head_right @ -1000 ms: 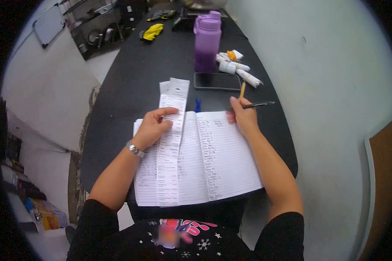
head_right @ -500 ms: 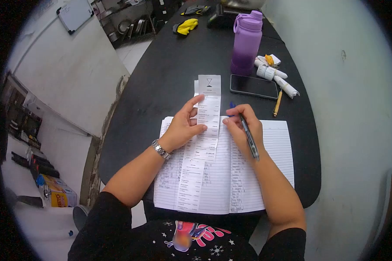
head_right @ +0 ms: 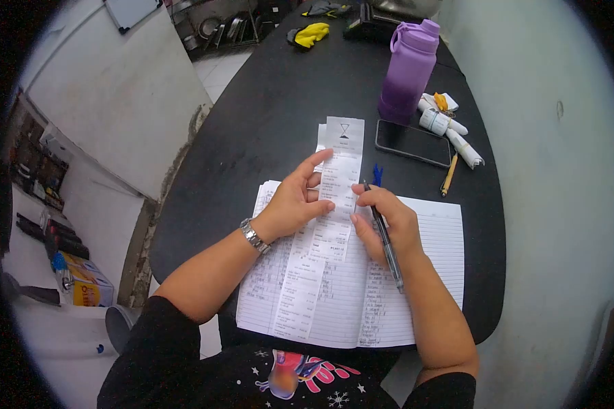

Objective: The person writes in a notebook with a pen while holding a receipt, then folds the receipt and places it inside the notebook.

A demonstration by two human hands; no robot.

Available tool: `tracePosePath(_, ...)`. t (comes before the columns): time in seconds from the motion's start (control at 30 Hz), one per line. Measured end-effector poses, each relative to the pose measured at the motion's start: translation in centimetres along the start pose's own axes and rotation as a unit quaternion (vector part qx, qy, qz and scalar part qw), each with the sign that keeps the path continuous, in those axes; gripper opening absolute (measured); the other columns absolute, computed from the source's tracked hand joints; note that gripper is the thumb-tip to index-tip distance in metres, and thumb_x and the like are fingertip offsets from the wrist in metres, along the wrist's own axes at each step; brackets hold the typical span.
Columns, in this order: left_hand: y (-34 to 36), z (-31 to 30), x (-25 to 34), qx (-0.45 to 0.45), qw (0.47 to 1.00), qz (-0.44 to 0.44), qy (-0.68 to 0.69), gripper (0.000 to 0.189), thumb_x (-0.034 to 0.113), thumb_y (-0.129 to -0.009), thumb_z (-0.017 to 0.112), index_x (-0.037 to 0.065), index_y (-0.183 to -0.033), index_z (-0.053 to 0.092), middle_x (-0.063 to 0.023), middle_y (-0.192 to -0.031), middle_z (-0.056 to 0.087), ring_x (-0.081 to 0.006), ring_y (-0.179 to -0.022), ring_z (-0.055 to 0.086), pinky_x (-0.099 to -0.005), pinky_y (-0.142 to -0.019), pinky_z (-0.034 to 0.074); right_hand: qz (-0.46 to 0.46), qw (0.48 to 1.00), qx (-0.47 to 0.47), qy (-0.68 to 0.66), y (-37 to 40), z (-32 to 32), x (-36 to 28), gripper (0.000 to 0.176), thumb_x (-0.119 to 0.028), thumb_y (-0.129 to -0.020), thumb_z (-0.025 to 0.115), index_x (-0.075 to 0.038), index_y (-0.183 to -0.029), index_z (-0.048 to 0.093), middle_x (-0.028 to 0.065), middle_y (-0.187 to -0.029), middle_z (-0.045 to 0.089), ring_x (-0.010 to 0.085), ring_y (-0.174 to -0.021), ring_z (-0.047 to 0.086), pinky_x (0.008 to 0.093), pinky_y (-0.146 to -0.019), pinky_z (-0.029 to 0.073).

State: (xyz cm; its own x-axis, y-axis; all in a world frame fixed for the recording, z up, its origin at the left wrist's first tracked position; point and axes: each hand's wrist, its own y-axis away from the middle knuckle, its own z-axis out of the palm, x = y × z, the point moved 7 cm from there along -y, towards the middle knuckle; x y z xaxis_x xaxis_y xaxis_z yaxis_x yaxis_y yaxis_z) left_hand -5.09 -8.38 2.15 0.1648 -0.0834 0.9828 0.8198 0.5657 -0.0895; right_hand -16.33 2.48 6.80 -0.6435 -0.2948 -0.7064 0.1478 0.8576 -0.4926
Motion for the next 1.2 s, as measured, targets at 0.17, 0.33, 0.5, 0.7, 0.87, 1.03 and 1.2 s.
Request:
tracePosePath(0.17,0.1,0.1,0.3,0.003,1.000,0.002,-0.014,0.081,-0.015,-0.078,0.055,0.008,-0.146,0.017,-0.0157,-0.122,0.053,-0.0163,-0.106,0.059,-0.0237,-0.080,0.052,-0.014,0.999,-0.032,-0.004,0.0,0.4,-0.3,0.020,-0.003,-0.076,0.067,-0.002,-0.093,0.058,0.0184,-0.105,0.065,0.0293,-0.100,0.064,0.0329,-0.087,0.049)
tracePosePath(0.33,0.0,0.1,0.2,0.004,1.000,0.000,-0.007,0.081,-0.015,-0.078,0.055,0.008,-0.146,0.017,-0.0146,-0.121,0.053,-0.0148,-0.104,0.060,-0.0227,-0.079,0.051,-0.015,0.999,-0.046,-0.003,-0.1,0.6,-0.5,0.020,-0.003,-0.075,0.067,-0.002,-0.093,0.059,0.0186,-0.106,0.065,0.0290,-0.098,0.065,0.0325,-0.085,0.050)
tracePosePath(0.5,0.2,0.1,0.5,0.001,1.000,0.004,-0.016,0.081,-0.014,-0.078,0.055,0.008,-0.146,0.017,-0.0114,-0.114,0.054,-0.0124,-0.101,0.060,-0.0213,-0.077,0.051,-0.018,0.999,-0.048,0.003,0.0,0.7,-0.4,0.020,-0.003,-0.075,0.067,-0.002,-0.093,0.059,0.0183,-0.105,0.065,0.0281,-0.095,0.066,0.0315,-0.082,0.052)
tracePosePath(0.7,0.2,0.0,0.5,0.014,0.999,0.001,-0.034,0.079,-0.011,-0.080,0.056,0.008,-0.146,0.018,-0.0085,-0.107,0.056,-0.0068,-0.088,0.060,-0.0186,-0.069,0.049,-0.012,0.999,-0.052,-0.001,0.0,0.8,-0.4,0.020,-0.005,-0.075,0.067,-0.002,-0.093,0.059,0.0177,-0.103,0.066,0.0277,-0.091,0.066,0.0315,-0.080,0.052)
tracePosePath(0.87,0.2,-0.4,0.3,0.036,0.999,0.000,-0.040,0.073,-0.007,-0.083,0.056,0.006,-0.145,0.020,-0.0066,-0.098,0.059,-0.0044,-0.081,0.058,-0.0175,-0.065,0.047,-0.012,0.999,-0.052,0.004,0.0,0.8,-0.4,0.020,-0.005,-0.075,0.067,-0.002,-0.093,0.059,0.0172,-0.102,0.066,0.0273,-0.091,0.066,0.0319,-0.080,0.052)
tracePosePath(1.03,0.1,-1.0,-0.1,0.086,0.996,0.006,-0.028,0.066,-0.003,-0.084,0.057,0.001,-0.141,0.024,-0.0075,-0.095,0.063,-0.0049,-0.078,0.058,-0.0193,-0.065,0.047,-0.015,0.999,-0.050,0.000,0.0,0.7,-0.4,0.019,-0.005,-0.075,0.067,-0.002,-0.092,0.059,0.0170,-0.101,0.065,0.0266,-0.089,0.066,0.0312,-0.078,0.052)
tracePosePath(1.2,-0.1,-1.1,-0.6,0.075,0.997,-0.024,0.009,0.042,0.002,-0.086,0.059,-0.002,-0.125,0.042,-0.0031,-0.086,0.064,-0.0033,-0.070,0.055,-0.0179,-0.061,0.044,-0.016,0.999,-0.044,-0.004,-0.1,0.7,-0.4,0.018,-0.006,-0.076,0.066,-0.002,-0.092,0.058,0.0171,-0.100,0.065,0.0258,-0.086,0.066,0.0302,-0.075,0.052)
